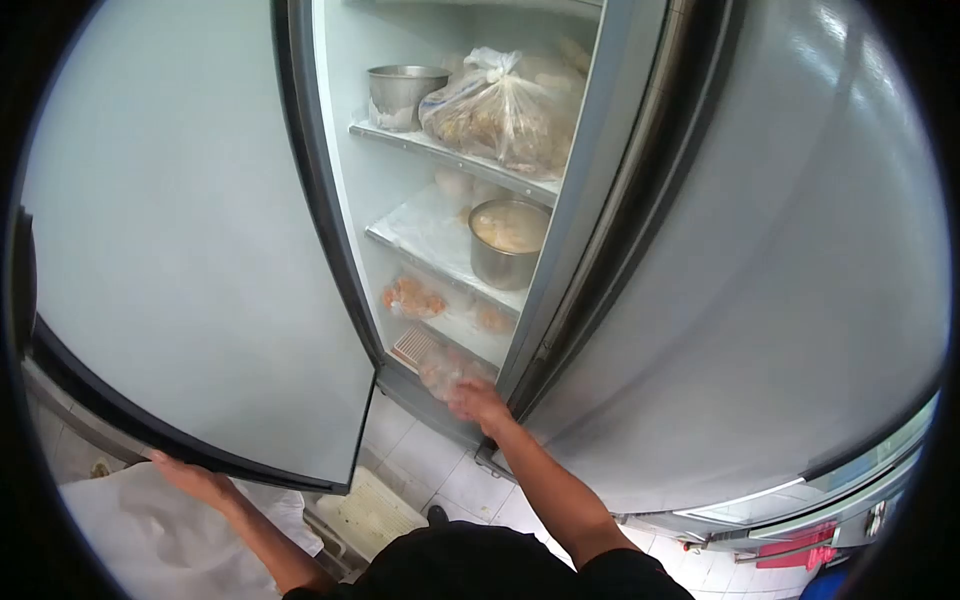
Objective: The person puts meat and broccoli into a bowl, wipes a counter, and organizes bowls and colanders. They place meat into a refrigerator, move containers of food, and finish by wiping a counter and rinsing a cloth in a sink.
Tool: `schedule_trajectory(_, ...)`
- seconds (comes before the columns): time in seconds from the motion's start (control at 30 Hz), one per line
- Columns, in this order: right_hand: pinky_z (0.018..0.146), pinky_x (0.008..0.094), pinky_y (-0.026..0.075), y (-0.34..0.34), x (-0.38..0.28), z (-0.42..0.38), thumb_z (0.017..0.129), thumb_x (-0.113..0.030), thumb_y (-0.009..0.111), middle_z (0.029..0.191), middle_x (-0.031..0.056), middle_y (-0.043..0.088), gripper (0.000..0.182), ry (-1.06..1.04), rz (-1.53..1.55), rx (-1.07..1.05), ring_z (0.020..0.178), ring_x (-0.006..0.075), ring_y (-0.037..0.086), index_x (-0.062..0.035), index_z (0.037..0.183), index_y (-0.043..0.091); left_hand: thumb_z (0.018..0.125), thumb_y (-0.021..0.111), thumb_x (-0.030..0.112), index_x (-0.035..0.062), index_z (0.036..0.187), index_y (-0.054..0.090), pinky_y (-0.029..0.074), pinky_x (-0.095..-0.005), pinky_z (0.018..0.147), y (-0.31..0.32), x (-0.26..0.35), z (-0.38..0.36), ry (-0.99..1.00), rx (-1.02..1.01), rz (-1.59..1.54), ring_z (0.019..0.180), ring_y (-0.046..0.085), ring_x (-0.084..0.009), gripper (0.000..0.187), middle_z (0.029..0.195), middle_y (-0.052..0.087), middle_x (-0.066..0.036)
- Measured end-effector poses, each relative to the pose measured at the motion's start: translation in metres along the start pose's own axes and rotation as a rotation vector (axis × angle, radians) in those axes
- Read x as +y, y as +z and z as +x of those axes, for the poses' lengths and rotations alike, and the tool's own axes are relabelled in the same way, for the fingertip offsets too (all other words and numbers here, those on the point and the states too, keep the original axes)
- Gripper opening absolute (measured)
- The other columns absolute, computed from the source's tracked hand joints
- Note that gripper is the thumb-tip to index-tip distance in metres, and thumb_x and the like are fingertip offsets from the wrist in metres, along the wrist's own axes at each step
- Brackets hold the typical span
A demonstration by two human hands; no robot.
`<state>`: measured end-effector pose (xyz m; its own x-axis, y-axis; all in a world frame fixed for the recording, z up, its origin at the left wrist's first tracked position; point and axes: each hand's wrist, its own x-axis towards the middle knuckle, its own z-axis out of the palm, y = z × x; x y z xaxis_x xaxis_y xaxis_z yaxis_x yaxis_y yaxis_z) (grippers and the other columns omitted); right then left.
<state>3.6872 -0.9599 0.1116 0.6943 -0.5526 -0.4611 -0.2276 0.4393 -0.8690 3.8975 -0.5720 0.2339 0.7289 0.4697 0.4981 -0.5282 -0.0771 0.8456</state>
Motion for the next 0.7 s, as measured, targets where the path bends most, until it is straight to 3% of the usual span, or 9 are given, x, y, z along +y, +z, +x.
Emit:
schedule_trajectory(0.2, 0.08, 0.0319, 0.048, -0.033, 0.063, -0.041, 0.091, -0.023, 0.057, 0.108, 0.0054, 0.061, 0.027, 0.195, -0.142, -0.1, 0.094, 0.0174, 0.059, -0.0075, 0.113, 0.055, 0.096, 0.037, 0.05, -0.0055, 0.124, 0.04, 0.034, -0.032, 0.095, 0.012, 0.05, -0.098, 0.096, -0.103, 0.054, 0.105, 0.045, -0.023, 0.063, 0.114, 0.047, -0.014)
schedule_trajectory(0.3, 0.081, 0.0325, 0.048, -0.051, 0.074, -0.056, 0.091, -0.025, 0.057, 0.112, 0.0066, 0.059, 0.03, 0.178, -0.172, -0.149, 0.097, 0.0182, 0.059, -0.0061, 0.115, 0.054, 0.095, 0.048, 0.04, -0.0025, 0.139, 0.023, 0.02, -0.034, 0.108, 0.024, 0.055, -0.139, 0.049, -0.181, -0.132, 0.132, 0.027, -0.0251, 0.066, 0.141, 0.03, -0.017)
schedule_trajectory(0.37, 0.083, 0.0331, 0.048, -0.06, 0.077, -0.069, 0.091, -0.026, 0.058, 0.115, 0.0076, 0.058, 0.032, 0.171, -0.19, -0.203, 0.099, 0.0188, 0.059, -0.0056, 0.115, 0.054, 0.092, 0.053, 0.034, -0.0005, 0.142, 0.016, 0.012, -0.0361, 0.112, 0.034, 0.071, -0.158, 0.041, -0.312, -0.198, 0.139, 0.014, -0.0253, 0.071, 0.149, 0.018, -0.017)
schedule_trajectory(0.4, 0.083, 0.0331, 0.048, -0.064, 0.079, -0.076, 0.091, -0.026, 0.058, 0.115, 0.0076, 0.058, 0.032, 0.169, -0.191, -0.214, 0.099, 0.0188, 0.059, -0.0056, 0.115, 0.054, 0.091, 0.055, 0.032, -0.0001, 0.142, 0.018, 0.013, -0.0372, 0.111, 0.042, 0.076, -0.17, 0.096, -0.303, -0.163, 0.138, 0.015, -0.0259, 0.071, 0.148, 0.018, -0.017)
schedule_trajectory(0.43, 0.083, 0.0332, 0.048, -0.068, 0.08, -0.084, 0.091, -0.026, 0.057, 0.114, 0.0078, 0.058, 0.031, 0.172, -0.192, -0.212, 0.099, 0.019, 0.059, -0.0057, 0.115, 0.054, 0.091, 0.055, 0.029, 0.0009, 0.142, 0.018, 0.013, -0.0375, 0.111, 0.05, 0.099, -0.182, 0.026, -0.345, -0.232, 0.137, 0.018, -0.0265, 0.069, 0.147, 0.021, -0.016)
schedule_trajectory(0.5, 0.083, 0.0333, 0.048, -0.077, 0.083, -0.096, 0.092, -0.025, 0.057, 0.114, 0.0081, 0.059, 0.031, 0.173, -0.19, -0.218, 0.099, 0.0192, 0.059, -0.0058, 0.115, 0.054, 0.088, 0.059, 0.027, -0.0008, 0.139, 0.023, 0.024, -0.0375, 0.106, 0.064, 0.131, -0.207, 0.039, -0.352, -0.219, 0.127, 0.034, -0.0266, 0.069, 0.138, 0.032, -0.016)
schedule_trajectory(0.57, 0.084, 0.0331, 0.048, -0.087, 0.091, -0.109, 0.092, -0.024, 0.055, 0.114, 0.0082, 0.059, 0.029, 0.204, -0.17, -0.214, 0.1, 0.0194, 0.059, -0.0058, 0.115, 0.054, 0.088, 0.055, 0.018, -0.0009, 0.138, 0.028, 0.027, -0.0371, 0.105, 0.073, 0.119, -0.237, -0.009, -0.456, -0.235, 0.126, 0.036, -0.026, 0.06, 0.136, 0.036, -0.016)
schedule_trajectory(0.7, 0.082, 0.0337, 0.049, -0.109, 0.115, -0.124, 0.092, -0.022, 0.054, 0.112, 0.0085, 0.06, 0.027, 0.229, -0.195, -0.245, 0.098, 0.0204, 0.06, -0.0059, 0.113, 0.054, 0.088, 0.049, 0.009, 0.0002, 0.131, 0.042, 0.033, -0.0385, 0.103, 0.099, 0.128, -0.287, 0.084, -0.689, -0.321, 0.123, 0.041, -0.0288, 0.044, 0.131, 0.042, -0.017)
